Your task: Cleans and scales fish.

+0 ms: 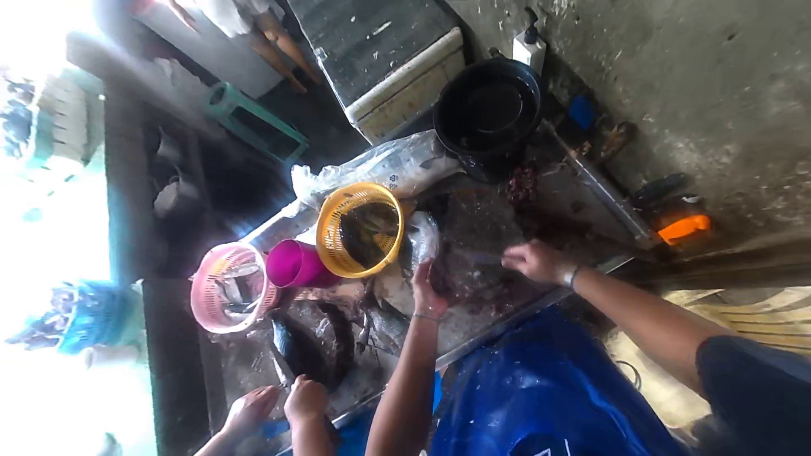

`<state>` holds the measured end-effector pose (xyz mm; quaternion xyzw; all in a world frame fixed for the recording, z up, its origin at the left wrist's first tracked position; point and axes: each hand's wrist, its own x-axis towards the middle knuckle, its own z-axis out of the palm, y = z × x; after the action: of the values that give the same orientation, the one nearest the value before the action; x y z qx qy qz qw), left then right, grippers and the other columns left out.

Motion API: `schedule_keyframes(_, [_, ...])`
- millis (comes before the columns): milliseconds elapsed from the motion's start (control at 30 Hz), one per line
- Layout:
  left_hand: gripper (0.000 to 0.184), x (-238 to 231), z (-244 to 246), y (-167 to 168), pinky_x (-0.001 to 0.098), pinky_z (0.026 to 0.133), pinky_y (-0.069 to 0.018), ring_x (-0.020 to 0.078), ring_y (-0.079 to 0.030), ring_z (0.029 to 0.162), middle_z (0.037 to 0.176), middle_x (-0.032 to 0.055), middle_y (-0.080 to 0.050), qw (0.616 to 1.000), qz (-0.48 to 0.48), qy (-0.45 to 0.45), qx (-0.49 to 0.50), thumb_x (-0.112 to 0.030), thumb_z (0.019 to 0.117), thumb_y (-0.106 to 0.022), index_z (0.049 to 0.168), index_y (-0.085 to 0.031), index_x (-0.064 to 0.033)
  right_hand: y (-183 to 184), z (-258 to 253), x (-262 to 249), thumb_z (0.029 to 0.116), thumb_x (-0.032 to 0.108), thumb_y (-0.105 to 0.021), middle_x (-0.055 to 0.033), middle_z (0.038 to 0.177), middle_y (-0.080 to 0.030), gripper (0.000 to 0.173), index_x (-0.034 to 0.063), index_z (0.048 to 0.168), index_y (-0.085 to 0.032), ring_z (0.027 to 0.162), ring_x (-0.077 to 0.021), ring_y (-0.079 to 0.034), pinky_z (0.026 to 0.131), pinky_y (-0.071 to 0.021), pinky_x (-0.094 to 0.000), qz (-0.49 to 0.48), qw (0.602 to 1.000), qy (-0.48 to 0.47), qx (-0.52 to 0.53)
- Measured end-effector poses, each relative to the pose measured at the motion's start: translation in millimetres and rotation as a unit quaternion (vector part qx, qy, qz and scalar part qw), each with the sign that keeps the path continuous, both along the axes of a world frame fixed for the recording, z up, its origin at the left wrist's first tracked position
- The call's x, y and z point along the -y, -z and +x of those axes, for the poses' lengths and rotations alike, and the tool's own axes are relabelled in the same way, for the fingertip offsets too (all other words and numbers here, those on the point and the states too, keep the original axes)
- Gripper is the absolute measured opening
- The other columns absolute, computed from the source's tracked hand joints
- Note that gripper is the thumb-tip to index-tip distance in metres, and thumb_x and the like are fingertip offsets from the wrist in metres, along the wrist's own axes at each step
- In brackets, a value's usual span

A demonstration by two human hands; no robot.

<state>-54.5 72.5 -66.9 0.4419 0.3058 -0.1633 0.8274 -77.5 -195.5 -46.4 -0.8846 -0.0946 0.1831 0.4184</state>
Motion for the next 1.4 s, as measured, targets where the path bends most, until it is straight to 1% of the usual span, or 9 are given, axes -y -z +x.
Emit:
schedule_keyframes(133, [0.032, 31, 4, -13, 0.0364, 0.059, -0.0553, 0.0174, -0.062, 0.065, 0.081, 0.0054, -0.064, 0.999, -0.015, -0.008, 0.038, -0.045, 0.1013, -0.051, 0.104, -0.063, -0.0149, -4, 14, -65, 0.1075, 0.041, -0.052, -0.0125, 0.086, -0.069, 0.036, 0.0101, 0.107, -0.070, 0.074, -0.0276, -0.069, 0.069, -0.0592, -0.0537, 0.071, 0.983, 0.165, 0.048])
schedule_keyframes(267, [0.034, 25, 14, -13, 0.0332, 0.049, -0.0498, 0.0160, -0.055, 0.054, 0.072, 0.0049, -0.059, 0.999, -0.015, -0.001, 0.036, -0.045, 0.1018, -0.049, 0.099, -0.063, -0.0144, -17, -9, -52, 0.1080, 0.036, -0.052, -0.0173, 0.091, -0.069, 0.040, 0.0012, 0.104, -0.070, 0.088, -0.0305, -0.068, 0.085, -0.0537, -0.0535, 0.051, 0.995, 0.045, -0.068])
schedule_keyframes(900, [0.042, 45, 10, -15, 0.0307, 0.047, -0.0494, 0.0130, -0.054, 0.051, 0.068, 0.0007, -0.056, 0.999, -0.046, 0.024, 0.000, -0.057, 0.0982, -0.047, 0.092, -0.061, -0.0177, -11, -3, -63, 0.1070, 0.039, -0.054, -0.0158, 0.078, -0.065, 0.042, 0.0019, 0.094, -0.069, 0.071, -0.0305, -0.065, 0.068, -0.0555, -0.0543, 0.083, 0.985, 0.132, -0.072])
schedule_keyframes(967, [0.042, 30, 20, -14, 0.0377, 0.066, -0.0561, 0.0160, -0.064, 0.074, 0.088, 0.0037, -0.066, 0.995, 0.036, 0.079, 0.050, -0.052, 0.1016, -0.042, 0.109, -0.063, -0.0167, -21, -12, -63, 0.1072, 0.039, -0.054, -0.0158, 0.083, -0.063, 0.043, -0.0004, 0.097, -0.067, 0.077, -0.0286, -0.063, 0.075, -0.0529, -0.0521, 0.104, 0.986, 0.072, -0.107])
schedule_keyframes(1033, [0.028, 1, 25, -8, 0.0388, 0.080, -0.0566, 0.0175, -0.067, 0.093, 0.106, 0.0083, -0.070, 0.914, 0.336, 0.194, 0.119, -0.025, 0.1050, -0.051, 0.121, -0.066, -0.0073, -43, -33, -47, 0.1065, 0.038, -0.055, -0.0149, 0.098, -0.071, 0.040, 0.0024, 0.109, -0.073, 0.093, -0.0256, -0.068, 0.090, -0.0530, -0.0499, 0.096, 0.990, 0.018, -0.105])
schedule_keyframes(1100, [0.052, -16, 30, -1, 0.0563, 0.094, -0.0542, 0.0360, -0.064, 0.114, 0.129, 0.0197, -0.064, 0.712, 0.610, 0.321, 0.136, -0.016, 0.0860, -0.078, 0.134, -0.062, -0.0057, -41, -43, -27, 0.1050, 0.041, -0.057, -0.0113, 0.097, -0.075, 0.037, 0.0092, 0.115, -0.075, 0.091, -0.0239, -0.072, 0.089, -0.0573, -0.0501, 0.083, 0.991, 0.102, -0.010])
schedule_keyframes(1167, [0.104, -19, 32, 8, 0.0651, 0.103, -0.0480, 0.0515, -0.049, 0.133, 0.158, 0.0308, -0.033, 0.620, 0.682, 0.379, 0.083, -0.026, 0.0833, -0.082, 0.163, -0.019, -0.0049, -1, -31, -5, 0.1067, 0.044, -0.052, -0.0138, 0.092, -0.074, 0.041, 0.0112, 0.124, -0.070, 0.085, -0.0309, -0.073, 0.080, -0.0597, -0.0548, -0.023, 0.981, 0.182, 0.070])
schedule_keyframes(1233, [0.104, -16, 32, 21, 0.0636, 0.107, -0.0452, 0.0510, -0.045, 0.138, 0.159, 0.0317, -0.032, 0.623, 0.694, 0.359, 0.049, -0.041, 0.0944, -0.072, 0.165, -0.004, -0.0063, 37, -20, 14, 0.1092, 0.046, -0.043, -0.0223, 0.102, -0.072, 0.046, 0.0093, 0.127, -0.063, 0.099, -0.0429, -0.071, 0.085, -0.0555, -0.0634, -0.147, 0.971, 0.185, -0.031])
schedule_keyframes(1400, [0.086, -4, 55, 31, 0.0650, 0.099, -0.0497, 0.0434, -0.061, 0.123, 0.132, 0.0243, -0.063, 0.697, 0.669, 0.257, -0.019, -0.053, 0.0847, -0.078, 0.153, -0.042, -0.0154, 49, -41, 35, 0.1095, 0.038, -0.045, -0.0219, 0.109, -0.074, 0.048, 0.0022, 0.135, -0.063, 0.100, -0.0418, -0.073, 0.087, -0.0575, -0.0602, -0.150, 0.969, 0.181, 0.079])
